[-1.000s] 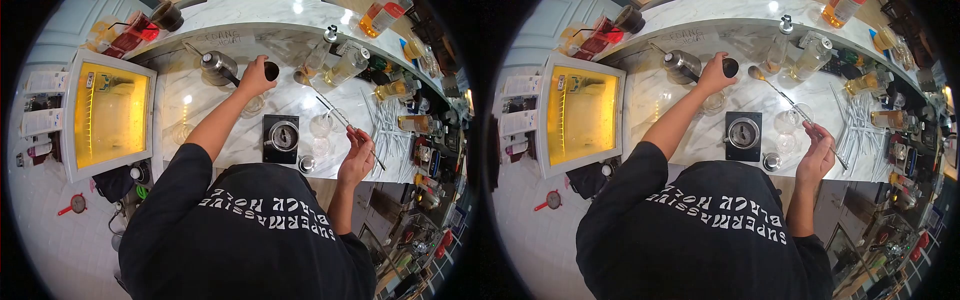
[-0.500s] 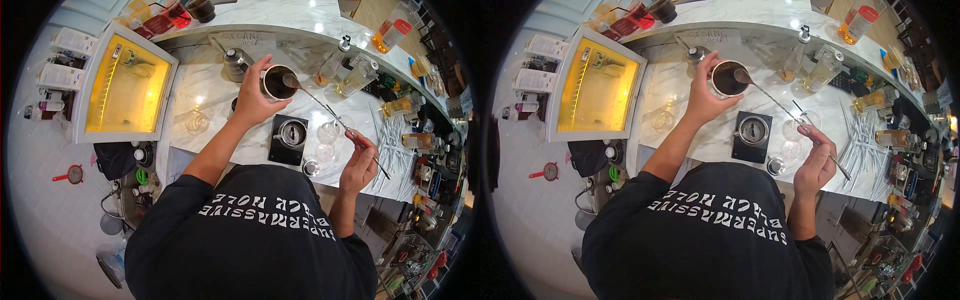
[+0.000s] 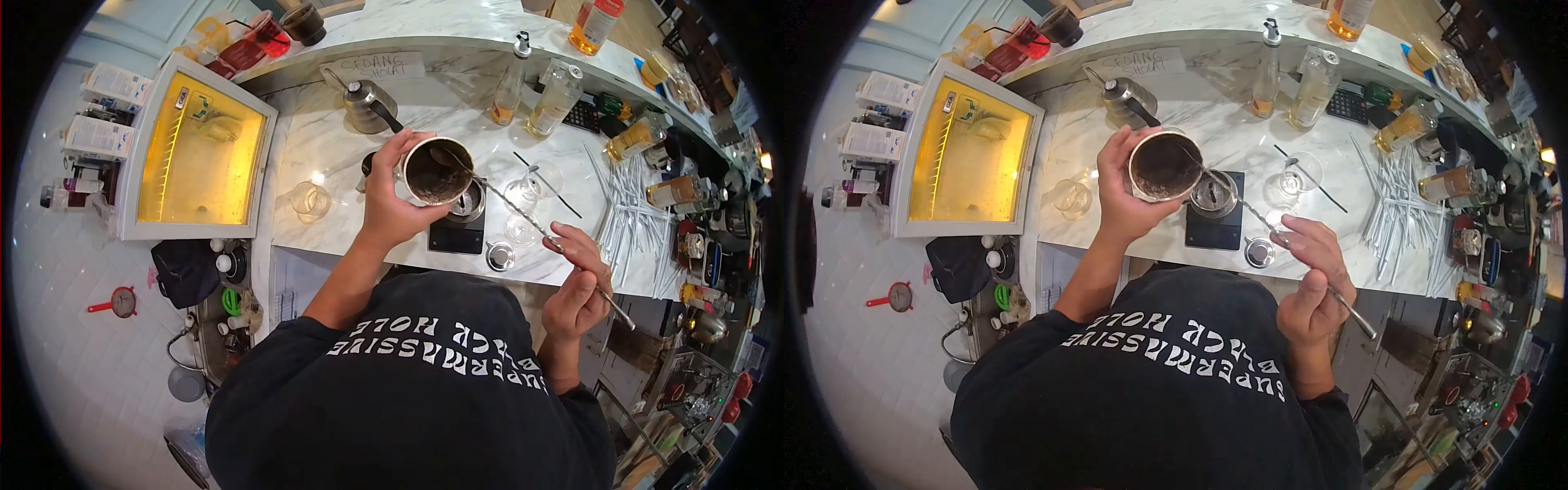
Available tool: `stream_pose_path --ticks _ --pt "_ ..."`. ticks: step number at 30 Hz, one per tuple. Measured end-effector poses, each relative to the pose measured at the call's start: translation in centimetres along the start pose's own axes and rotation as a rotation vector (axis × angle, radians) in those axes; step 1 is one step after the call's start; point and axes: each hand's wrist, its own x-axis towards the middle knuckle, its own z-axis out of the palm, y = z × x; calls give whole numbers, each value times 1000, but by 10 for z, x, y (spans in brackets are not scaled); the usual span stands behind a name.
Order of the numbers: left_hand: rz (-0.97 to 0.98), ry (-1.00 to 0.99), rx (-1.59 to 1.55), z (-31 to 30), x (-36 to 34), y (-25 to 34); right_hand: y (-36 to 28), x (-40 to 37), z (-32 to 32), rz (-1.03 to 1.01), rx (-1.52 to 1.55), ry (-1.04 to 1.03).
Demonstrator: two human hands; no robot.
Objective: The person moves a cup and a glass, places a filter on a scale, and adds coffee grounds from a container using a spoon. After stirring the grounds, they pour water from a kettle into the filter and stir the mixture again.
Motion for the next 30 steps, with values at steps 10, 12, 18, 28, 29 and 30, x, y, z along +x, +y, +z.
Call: stream_pose_path --ticks 10,12,18,28,29,30 --pt "-13 -25 -10 18 -11 15 -10 -13 -10 -81 -83 -20" --pt "-1 -23 -17 20 -12 16 -8 -13 -12 -59 -69 -2" --pt "-17 -37 -20 23 -15 16 -6 -17 -10 63 -2 31" --pt "-17 -29 -35 36 -8 10 12 -20 -12 187 68 108" --pt "-26 -9 -53 37 -6 10 13 -20 -12 200 72 124" --pt "-36 13 -69 37 -4 10 15 -20 -11 212 78 138"
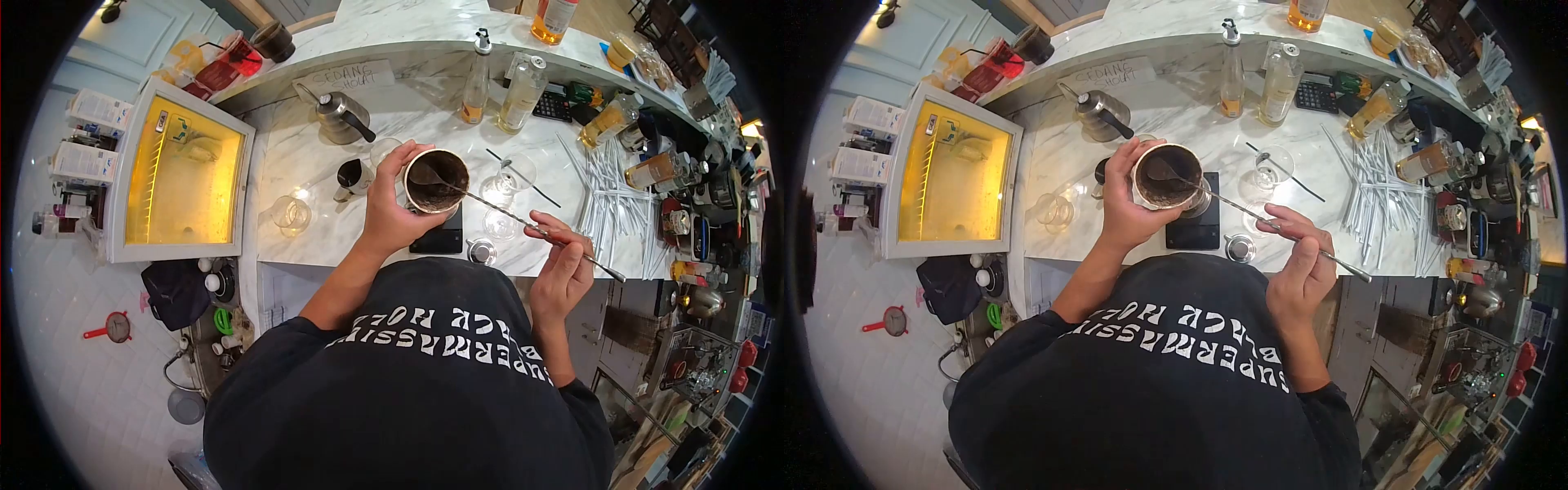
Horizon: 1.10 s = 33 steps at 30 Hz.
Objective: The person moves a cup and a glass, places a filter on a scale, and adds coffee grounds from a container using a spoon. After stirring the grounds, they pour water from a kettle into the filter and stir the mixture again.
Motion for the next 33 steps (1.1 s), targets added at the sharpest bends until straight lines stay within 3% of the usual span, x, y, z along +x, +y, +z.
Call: stream_pose_path --ticks 12,23,33 --pt "50 -64 110 -14 15 -10 21 25 7 163 194 43" --pt "-167 45 237 -28 -16 -17 33 22 -11 319 317 169" --pt "-402 256 176 -60 -56 -34 52 12 -37 273 31 34"
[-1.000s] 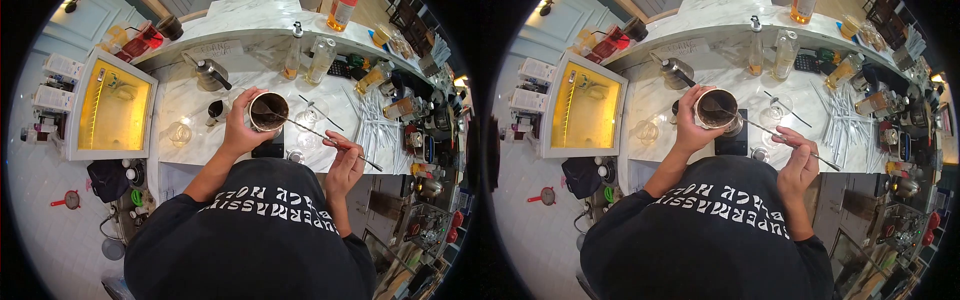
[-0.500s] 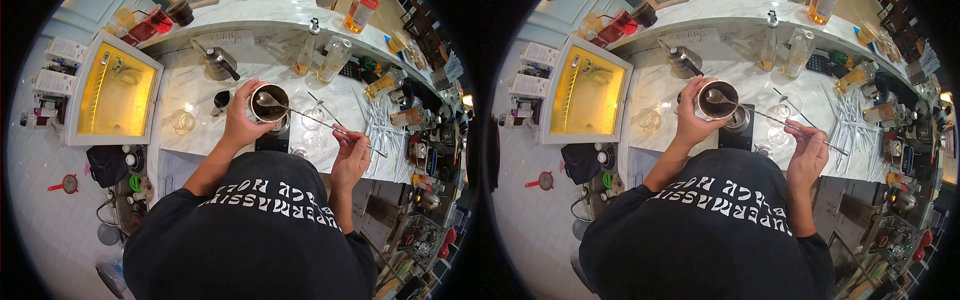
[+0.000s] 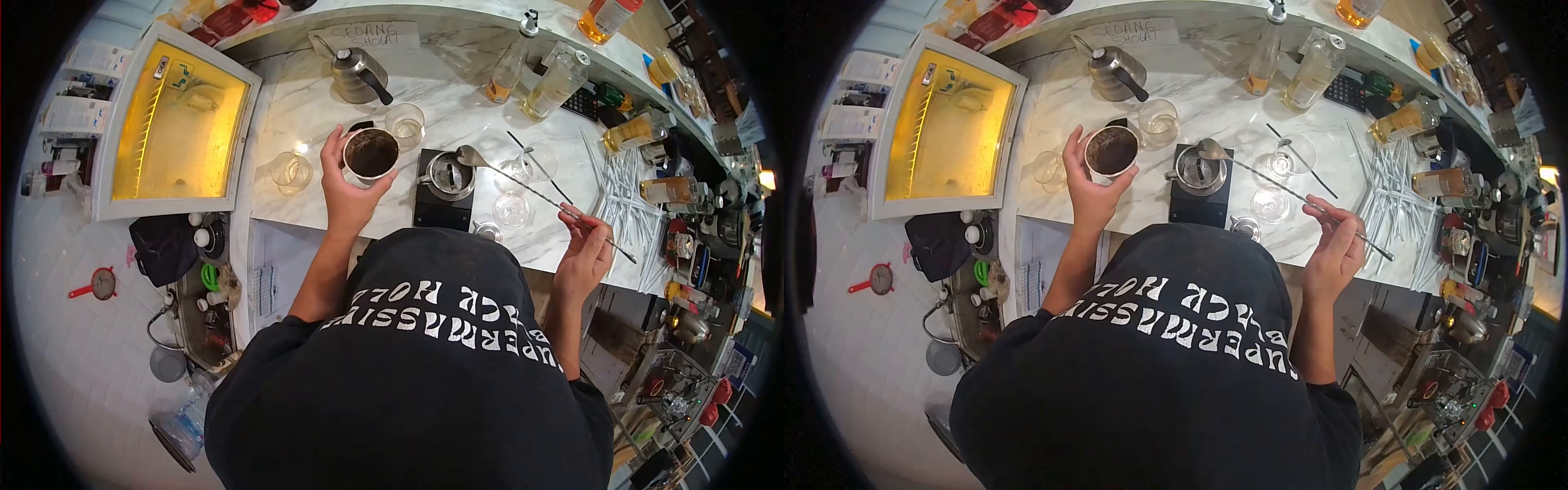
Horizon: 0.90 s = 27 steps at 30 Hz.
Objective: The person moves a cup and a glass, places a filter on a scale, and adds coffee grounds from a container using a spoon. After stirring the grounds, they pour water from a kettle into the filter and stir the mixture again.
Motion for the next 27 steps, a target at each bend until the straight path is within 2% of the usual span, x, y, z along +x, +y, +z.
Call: stream_pose_path --ticks 3,7,10,17,21,27 --pt "-15 -1 -42 4 -2 1 4 -5 3 -20 -42 -84" --pt "28 -33 -30 9 -2 -2 -3 -7 7 -169 -299 -264" --pt "47 -50 -38 13 0 -4 -7 -9 12 -138 -155 -220" --pt "116 -114 -18 17 -3 6 -23 -2 19 -319 -51 -16" --pt "183 -136 -43 22 -7 8 -42 -3 30 -422 34 -31" --pt "239 -158 -73 25 -11 12 -51 -11 65 -462 -67 -219"
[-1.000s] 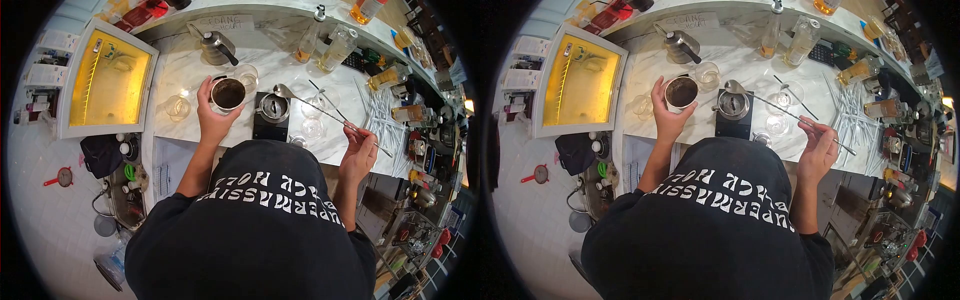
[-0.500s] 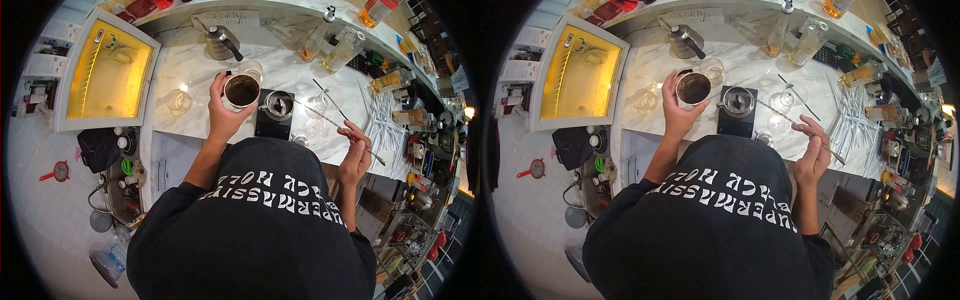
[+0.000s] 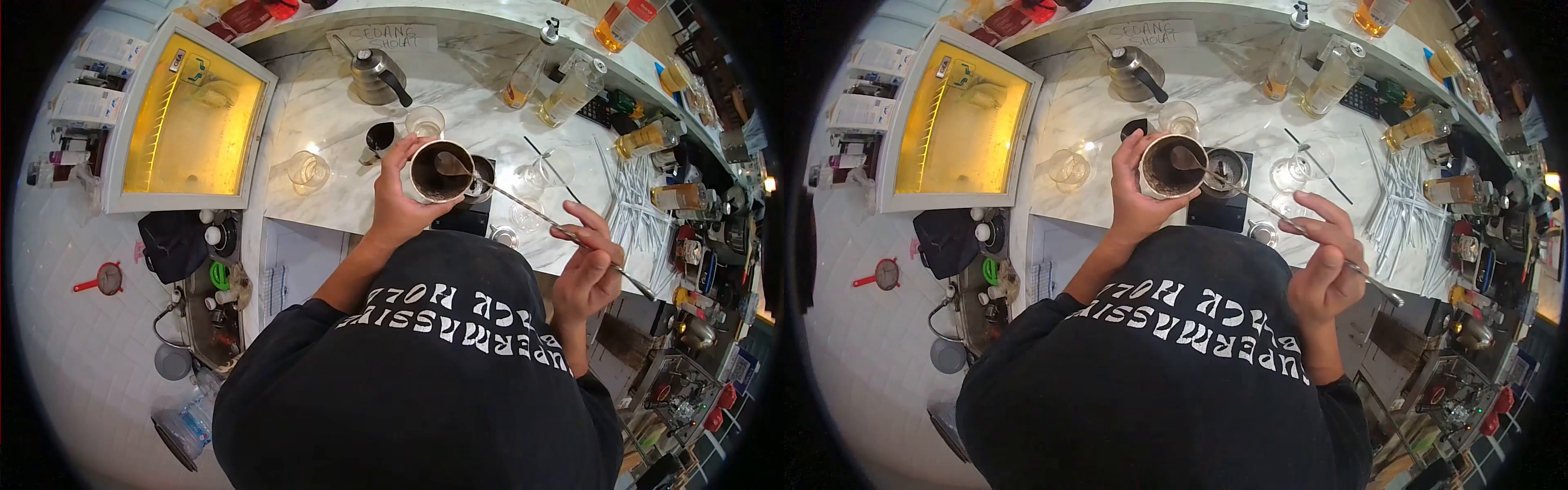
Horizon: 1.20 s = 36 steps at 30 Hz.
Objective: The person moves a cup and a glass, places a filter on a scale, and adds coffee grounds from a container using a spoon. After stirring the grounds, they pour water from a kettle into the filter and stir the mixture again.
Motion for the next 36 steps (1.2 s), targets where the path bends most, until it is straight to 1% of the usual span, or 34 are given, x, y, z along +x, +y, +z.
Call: stream_pose_path --ticks 2,5,14,20,26,29,32,35,36 --pt "31 -10 -8 -1 0 0 1 0 6 8 12 -52" --pt "46 -6 -15 -4 -1 -1 5 -4 11 58 45 -63" --pt "69 -15 -51 -6 -4 4 8 -7 21 110 74 -70" --pt "55 -24 -33 -8 -5 6 13 -12 16 255 89 28" --pt "18 -27 62 -12 -2 13 18 -13 10 361 160 141" --pt "-16 -21 92 -13 -1 12 16 -11 2 393 193 189" --pt "-75 -4 98 -18 -8 -3 12 -9 -10 391 196 245" --pt "-109 27 148 -31 -15 -19 21 -15 -30 407 82 290" --pt "-113 39 168 -34 -16 -20 26 -18 -36 401 70 277"
